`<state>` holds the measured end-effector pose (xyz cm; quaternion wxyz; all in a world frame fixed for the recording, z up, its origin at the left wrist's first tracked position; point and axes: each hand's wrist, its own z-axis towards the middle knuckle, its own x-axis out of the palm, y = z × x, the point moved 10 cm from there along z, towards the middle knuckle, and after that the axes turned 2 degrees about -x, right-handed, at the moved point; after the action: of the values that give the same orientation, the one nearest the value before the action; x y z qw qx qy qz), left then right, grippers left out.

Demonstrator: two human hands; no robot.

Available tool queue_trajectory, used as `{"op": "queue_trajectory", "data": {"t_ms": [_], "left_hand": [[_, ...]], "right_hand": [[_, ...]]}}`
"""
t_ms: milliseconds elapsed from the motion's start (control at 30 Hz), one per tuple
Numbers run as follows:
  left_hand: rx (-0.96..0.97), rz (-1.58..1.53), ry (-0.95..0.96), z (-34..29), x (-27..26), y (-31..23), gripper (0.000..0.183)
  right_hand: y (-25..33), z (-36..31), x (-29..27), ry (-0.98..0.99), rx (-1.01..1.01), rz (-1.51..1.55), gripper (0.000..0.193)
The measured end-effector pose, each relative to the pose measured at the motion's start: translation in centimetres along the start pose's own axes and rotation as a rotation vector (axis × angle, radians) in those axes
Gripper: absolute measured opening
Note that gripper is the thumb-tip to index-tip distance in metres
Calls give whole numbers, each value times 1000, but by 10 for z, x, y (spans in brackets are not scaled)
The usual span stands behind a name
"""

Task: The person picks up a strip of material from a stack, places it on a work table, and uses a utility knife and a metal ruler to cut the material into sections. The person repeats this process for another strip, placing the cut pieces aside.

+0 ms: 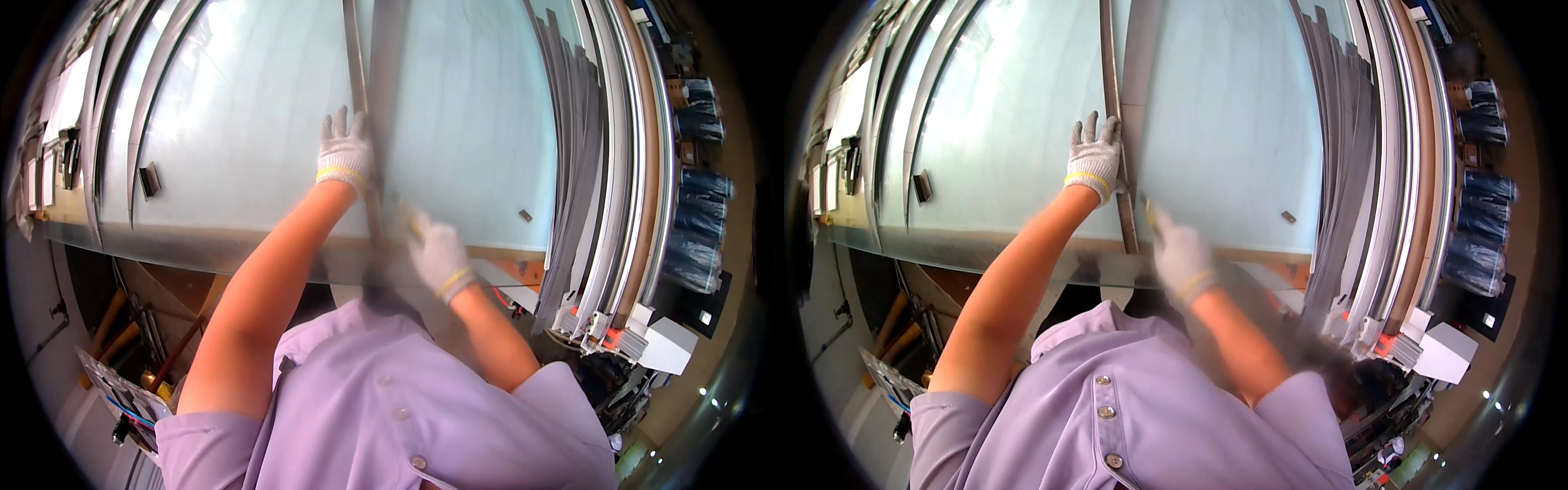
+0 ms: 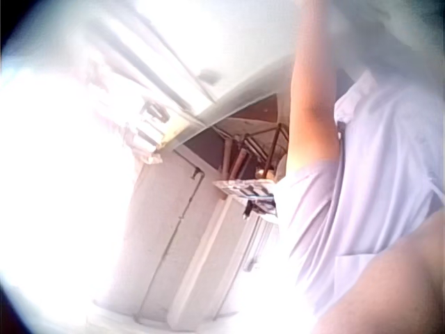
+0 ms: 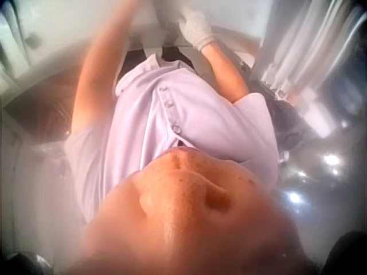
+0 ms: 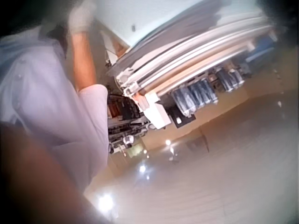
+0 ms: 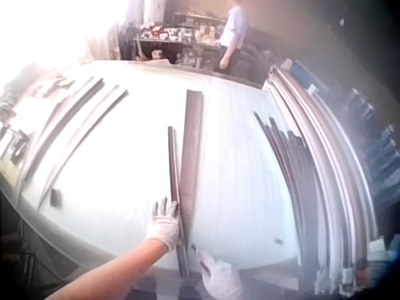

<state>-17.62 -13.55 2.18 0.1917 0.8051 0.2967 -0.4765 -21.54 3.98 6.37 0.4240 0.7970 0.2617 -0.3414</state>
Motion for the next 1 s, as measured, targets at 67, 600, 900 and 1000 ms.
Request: {"op": "queue_trajectory", "data": {"t_ms": [67, 600, 900, 1000], "left_hand": [[6, -16, -11, 1, 0, 3, 117], [39, -97, -24, -7, -13, -4, 102], [32, -2, -32, -1, -7, -9, 79], [6, 86, -23, 5, 3, -3, 112]], "right_hand": [[24, 59, -54, -240, 22, 93, 51], [34, 146, -21, -209, -6, -47, 57], [13, 35, 23, -116, 40, -49, 57], [12, -3, 33, -81, 48, -32, 55]]}}
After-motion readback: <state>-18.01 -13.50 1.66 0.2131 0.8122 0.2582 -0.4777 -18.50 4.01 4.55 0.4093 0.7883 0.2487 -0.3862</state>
